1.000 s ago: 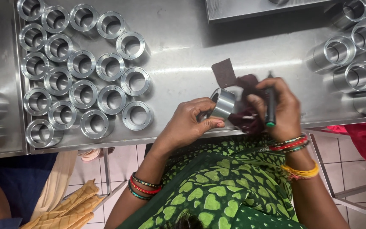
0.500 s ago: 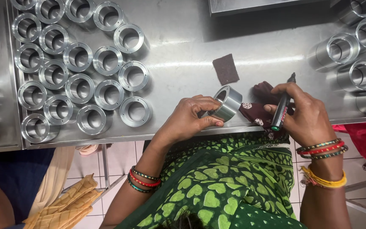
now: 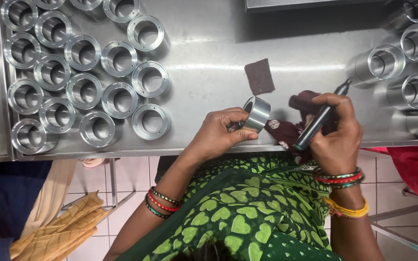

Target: Sorting and marking cylindrical metal parts on a fabrication floor.

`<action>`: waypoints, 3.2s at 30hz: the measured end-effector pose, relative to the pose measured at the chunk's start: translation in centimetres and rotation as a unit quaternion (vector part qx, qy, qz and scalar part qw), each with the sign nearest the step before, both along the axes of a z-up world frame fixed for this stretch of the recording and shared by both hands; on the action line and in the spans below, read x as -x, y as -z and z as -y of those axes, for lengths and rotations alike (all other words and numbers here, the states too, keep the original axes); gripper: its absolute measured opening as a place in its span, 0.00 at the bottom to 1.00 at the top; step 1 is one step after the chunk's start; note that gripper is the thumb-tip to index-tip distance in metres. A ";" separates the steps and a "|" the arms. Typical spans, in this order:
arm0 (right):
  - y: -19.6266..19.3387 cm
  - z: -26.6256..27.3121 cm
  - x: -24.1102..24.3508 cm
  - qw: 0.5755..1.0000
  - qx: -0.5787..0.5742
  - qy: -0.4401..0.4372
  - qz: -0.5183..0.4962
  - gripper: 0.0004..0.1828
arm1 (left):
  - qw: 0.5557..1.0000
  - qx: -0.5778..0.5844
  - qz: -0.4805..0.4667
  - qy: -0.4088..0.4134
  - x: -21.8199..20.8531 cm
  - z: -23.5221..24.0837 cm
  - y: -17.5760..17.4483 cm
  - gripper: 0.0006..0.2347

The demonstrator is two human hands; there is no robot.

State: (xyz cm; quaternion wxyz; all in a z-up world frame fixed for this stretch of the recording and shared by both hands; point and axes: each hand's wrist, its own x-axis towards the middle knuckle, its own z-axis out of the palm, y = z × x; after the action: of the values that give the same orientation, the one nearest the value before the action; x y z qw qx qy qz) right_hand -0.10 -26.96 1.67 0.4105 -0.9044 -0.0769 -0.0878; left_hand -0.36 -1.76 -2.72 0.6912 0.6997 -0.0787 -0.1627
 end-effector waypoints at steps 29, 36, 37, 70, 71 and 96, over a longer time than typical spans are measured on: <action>1.8 -4.3 2.5 0.908 0.173 -0.320 0.210 0.10 | 0.999 -0.034 -0.019 0.026 0.8 -1.5 1.3 0.10; 3.9 -2.0 0.6 0.986 0.106 -0.082 0.103 0.18 | 0.999 0.001 -0.017 0.049 1.1 -2.1 1.6 0.12; 4.1 -1.5 0.3 0.994 0.084 -0.041 0.053 0.16 | 0.997 0.054 -0.018 0.044 1.3 -2.3 2.0 0.12; 1.4 -6.3 1.6 0.976 -0.132 -0.153 -0.076 0.26 | 0.987 -0.148 -0.057 -0.010 -0.2 -2.6 -4.2 0.14; 1.3 -6.2 1.6 0.976 -0.133 -0.153 -0.076 0.26 | 0.987 -0.149 -0.057 -0.010 -0.3 -2.6 -4.2 0.14; 1.8 -5.1 1.3 0.981 -0.066 -0.180 -0.013 0.27 | 0.960 -0.272 0.071 -0.022 -0.2 -1.4 -6.9 0.12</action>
State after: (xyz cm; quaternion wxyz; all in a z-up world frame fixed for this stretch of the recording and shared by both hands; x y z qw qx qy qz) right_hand -1.42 -21.84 -0.18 0.4795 -0.8476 -0.2272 -0.0053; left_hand -0.16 -0.32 4.20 0.4713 0.8724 -0.0646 -0.1124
